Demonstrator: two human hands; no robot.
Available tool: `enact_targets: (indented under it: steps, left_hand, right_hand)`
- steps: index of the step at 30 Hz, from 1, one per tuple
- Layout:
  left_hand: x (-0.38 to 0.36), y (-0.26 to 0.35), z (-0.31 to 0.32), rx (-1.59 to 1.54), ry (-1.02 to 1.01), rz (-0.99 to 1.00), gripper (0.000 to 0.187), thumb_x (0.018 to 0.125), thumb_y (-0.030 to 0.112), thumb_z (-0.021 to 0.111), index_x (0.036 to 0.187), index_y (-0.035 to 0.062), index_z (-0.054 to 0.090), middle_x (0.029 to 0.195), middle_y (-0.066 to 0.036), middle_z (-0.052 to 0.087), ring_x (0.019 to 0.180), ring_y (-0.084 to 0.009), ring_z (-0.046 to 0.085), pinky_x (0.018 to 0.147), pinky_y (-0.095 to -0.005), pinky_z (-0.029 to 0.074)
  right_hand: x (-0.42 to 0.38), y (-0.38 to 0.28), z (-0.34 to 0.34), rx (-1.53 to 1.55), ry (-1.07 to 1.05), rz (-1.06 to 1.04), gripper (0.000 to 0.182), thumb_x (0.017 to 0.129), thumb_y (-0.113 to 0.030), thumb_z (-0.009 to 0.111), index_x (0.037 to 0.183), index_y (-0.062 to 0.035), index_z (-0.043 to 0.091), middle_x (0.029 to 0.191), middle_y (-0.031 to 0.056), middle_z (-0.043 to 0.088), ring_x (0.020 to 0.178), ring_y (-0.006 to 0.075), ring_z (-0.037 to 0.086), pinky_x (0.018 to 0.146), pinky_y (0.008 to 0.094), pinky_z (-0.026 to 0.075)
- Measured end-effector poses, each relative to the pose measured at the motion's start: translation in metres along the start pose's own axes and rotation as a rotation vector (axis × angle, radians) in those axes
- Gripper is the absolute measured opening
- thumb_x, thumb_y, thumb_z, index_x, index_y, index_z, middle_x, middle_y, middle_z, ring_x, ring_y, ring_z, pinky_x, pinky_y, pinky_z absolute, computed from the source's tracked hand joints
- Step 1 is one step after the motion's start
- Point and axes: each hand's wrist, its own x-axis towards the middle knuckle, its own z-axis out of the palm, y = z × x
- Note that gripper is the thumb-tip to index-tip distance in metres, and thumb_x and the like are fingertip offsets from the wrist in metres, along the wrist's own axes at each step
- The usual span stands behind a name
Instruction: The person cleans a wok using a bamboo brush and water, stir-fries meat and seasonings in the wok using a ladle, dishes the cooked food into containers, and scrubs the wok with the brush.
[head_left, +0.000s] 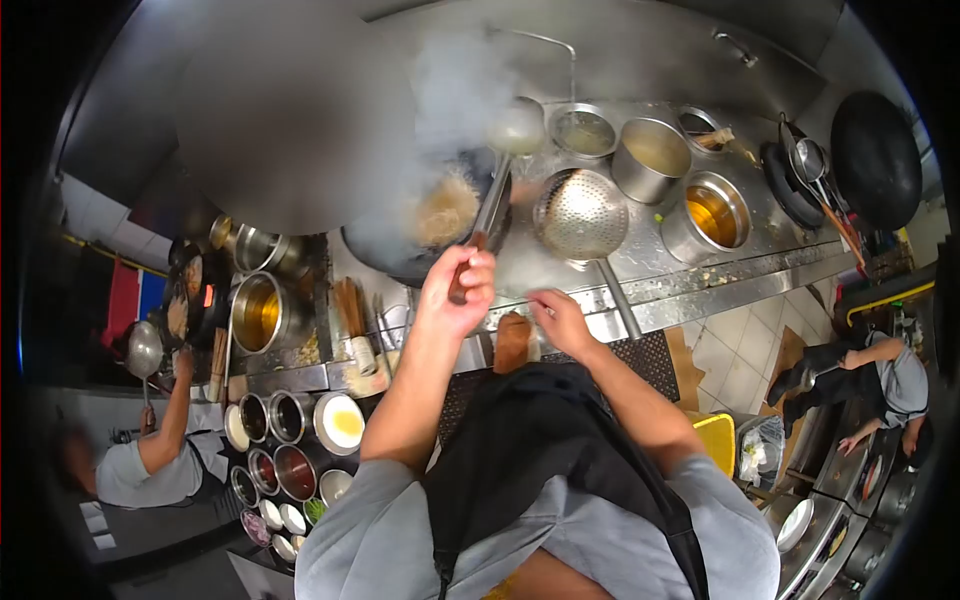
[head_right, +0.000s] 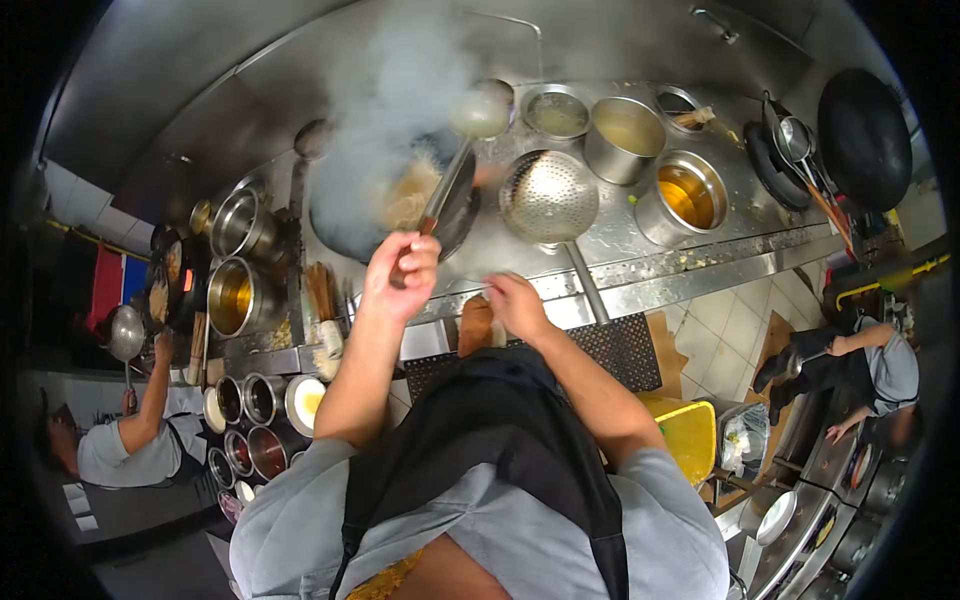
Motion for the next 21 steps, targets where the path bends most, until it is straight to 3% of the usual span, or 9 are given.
enact_targets:
  steps: [2,4,5,7,11,16,17,20,21]
  left_hand:
    - [-0.046,0.009,-0.007,0.085,0.050,0.045,0.018,0.092,0.010,0.053,0.109,0.0039,0.056,0.077,0.000,0.050,0.053,-0.0058,0.047,0.041,-0.0216,0.036]
    - [-0.087,0.013,-0.012,0.153,0.168,0.087,0.022,0.092,0.010,0.053,0.114,0.0071,0.057,0.076,0.001,0.050,0.051,-0.0051,0.045,0.038,-0.0204,0.035]
    - [-0.104,0.017,-0.022,0.156,0.170,0.093,0.022,0.092,0.010,0.053,0.114,0.0071,0.057,0.076,0.001,0.050,0.051,-0.0051,0.045,0.038,-0.0204,0.035]
    - [-0.135,0.030,-0.045,0.245,0.218,0.033,0.023,0.091,0.009,0.054,0.114,0.0137,0.055,0.076,0.000,0.052,0.052,-0.0079,0.046,0.040,-0.0230,0.036]
    - [-0.203,0.045,-0.071,0.303,0.363,0.037,0.033,0.090,0.007,0.054,0.123,0.0144,0.052,0.076,-0.001,0.051,0.050,-0.0087,0.044,0.039,-0.0227,0.035]
    - [-0.242,0.068,-0.088,0.874,0.634,0.236,0.078,0.084,-0.001,0.053,0.156,0.0131,0.024,0.074,-0.003,0.055,0.047,-0.0109,0.049,0.037,-0.0262,0.038]
    - [-0.234,0.074,-0.096,0.882,0.627,0.224,0.078,0.084,-0.001,0.053,0.156,0.0131,0.024,0.074,-0.003,0.055,0.047,-0.0109,0.049,0.037,-0.0262,0.038]
    - [-0.200,0.084,-0.118,1.395,0.815,0.335,0.078,0.082,0.000,0.053,0.154,0.0064,0.026,0.071,-0.004,0.055,0.047,-0.0127,0.051,0.039,-0.0273,0.038]
    - [-0.183,0.085,-0.134,1.622,0.814,0.436,0.076,0.081,0.001,0.054,0.153,0.0047,0.029,0.071,-0.004,0.056,0.047,-0.0142,0.050,0.041,-0.0283,0.040]
  right_hand:
    - [0.045,-0.037,0.049,-0.086,-0.004,-0.197,0.018,0.086,-0.011,0.065,0.104,-0.0064,0.069,0.094,0.0143,0.066,0.097,0.0343,0.060,0.089,0.0408,0.048]
    - [0.077,-0.057,0.095,-0.139,0.061,-0.328,0.017,0.088,-0.014,0.062,0.102,-0.0085,0.071,0.094,0.0129,0.066,0.098,0.0323,0.060,0.090,0.0425,0.046]
    - [0.085,-0.060,0.109,-0.133,0.060,-0.333,0.017,0.088,-0.014,0.062,0.102,-0.0085,0.071,0.094,0.0129,0.066,0.098,0.0323,0.060,0.090,0.0425,0.046]
    - [0.097,-0.064,0.133,-0.532,-0.281,-0.164,0.019,0.091,-0.019,0.058,0.098,-0.0111,0.074,0.095,0.0110,0.068,0.101,0.0294,0.061,0.092,0.0431,0.042]
    - [0.107,-0.058,0.151,-0.569,-0.271,-0.090,0.021,0.089,-0.019,0.054,0.092,-0.0138,0.074,0.094,0.0090,0.069,0.100,0.0278,0.062,0.090,0.0410,0.041]
    - [0.105,-0.061,0.159,-0.482,-0.271,-0.111,0.021,0.087,-0.018,0.056,0.095,-0.0134,0.075,0.095,0.0108,0.069,0.101,0.0266,0.063,0.088,0.0418,0.044]
    - [0.106,-0.056,0.160,-0.485,-0.262,-0.100,0.021,0.087,-0.018,0.056,0.095,-0.0134,0.075,0.095,0.0108,0.069,0.101,0.0266,0.063,0.088,0.0418,0.044]
    - [0.098,-0.045,0.155,-0.356,-0.184,-0.155,0.018,0.087,-0.012,0.059,0.101,-0.0100,0.072,0.096,0.0113,0.068,0.100,0.0313,0.062,0.086,0.0435,0.047]
    - [0.086,-0.051,0.142,-0.240,-0.026,-0.245,0.021,0.085,-0.009,0.060,0.103,-0.0077,0.071,0.095,0.0124,0.068,0.099,0.0317,0.063,0.088,0.0435,0.047]
